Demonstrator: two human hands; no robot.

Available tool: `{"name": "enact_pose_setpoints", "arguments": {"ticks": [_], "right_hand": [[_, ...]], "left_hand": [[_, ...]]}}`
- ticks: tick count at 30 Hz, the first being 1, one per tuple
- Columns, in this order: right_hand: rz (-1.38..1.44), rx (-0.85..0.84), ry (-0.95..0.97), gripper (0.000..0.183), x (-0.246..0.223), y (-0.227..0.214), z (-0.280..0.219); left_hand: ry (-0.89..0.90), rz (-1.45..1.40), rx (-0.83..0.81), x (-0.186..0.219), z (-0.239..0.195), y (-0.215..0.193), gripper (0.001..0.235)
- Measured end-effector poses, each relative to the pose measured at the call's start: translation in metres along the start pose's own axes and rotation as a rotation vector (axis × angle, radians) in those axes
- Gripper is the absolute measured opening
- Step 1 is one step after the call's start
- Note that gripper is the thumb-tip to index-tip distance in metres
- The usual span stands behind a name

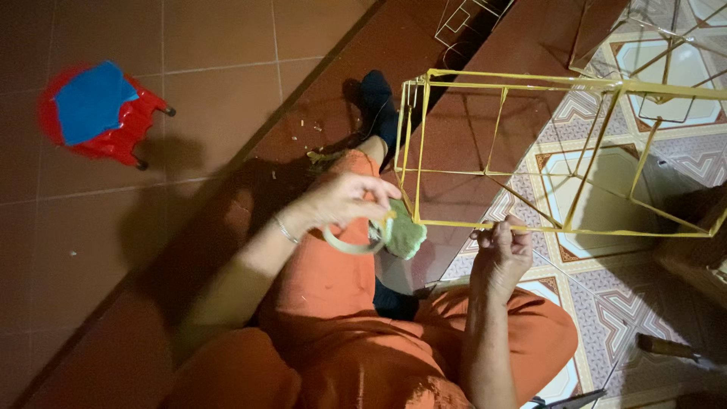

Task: The person assembles a yellow bamboo frame by hand, then uses scissors to cut and apply yellow tape to secure the joints. The person sits on the floor and repeatedly wraps tape around the frame's corners.

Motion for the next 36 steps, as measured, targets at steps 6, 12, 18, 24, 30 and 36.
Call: {"name": "enact_pose_setpoints", "arguments": {"ticks": [6,12,18,24,30,36], "right_hand": [[0.044,0.022,0.066,0.022,0.0,0.007,-0.002],[-0.014,-0.018,0.1,0.018,-0.001,0.027,-0.006],[-1.029,-0.217,0.437,0.032,-0.029,0.023,-0.019],[-0.799,-0.333,-0.019,0.026,-0.094,0.107,0.027],[-0.473,-0.371,0.372,0.054,-0.038,0.194,0.104],[-0.195,-0.423,0.332,0.022,-0.009,0.21,0.12]], "left_hand": [[0.299,-0.031,-0.105,0.007,0.014,0.062,0.007],[0.535,0.205,-0.048,0.014,0.007,0.078,0.006],[0.496,0.018,0.165,0.001,0.012,0.076,0.007],[0.492,0.135,0.166,-0.004,0.011,0.08,0.005],[0.46,-0.072,0.098,-0.013,0.01,0.091,0.005],[0.363,-0.078,0.097,-0.023,0.015,0.094,0.007]]}}
Point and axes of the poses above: each hand's wrist, its own z-axis towards the middle knuckle, its own y-axis out of the palm, x = y × z, the point moved 8 cm from there along z, towards the middle knuckle, and after that the axes turned 8 degrees about -z, right-handed, at the moved point
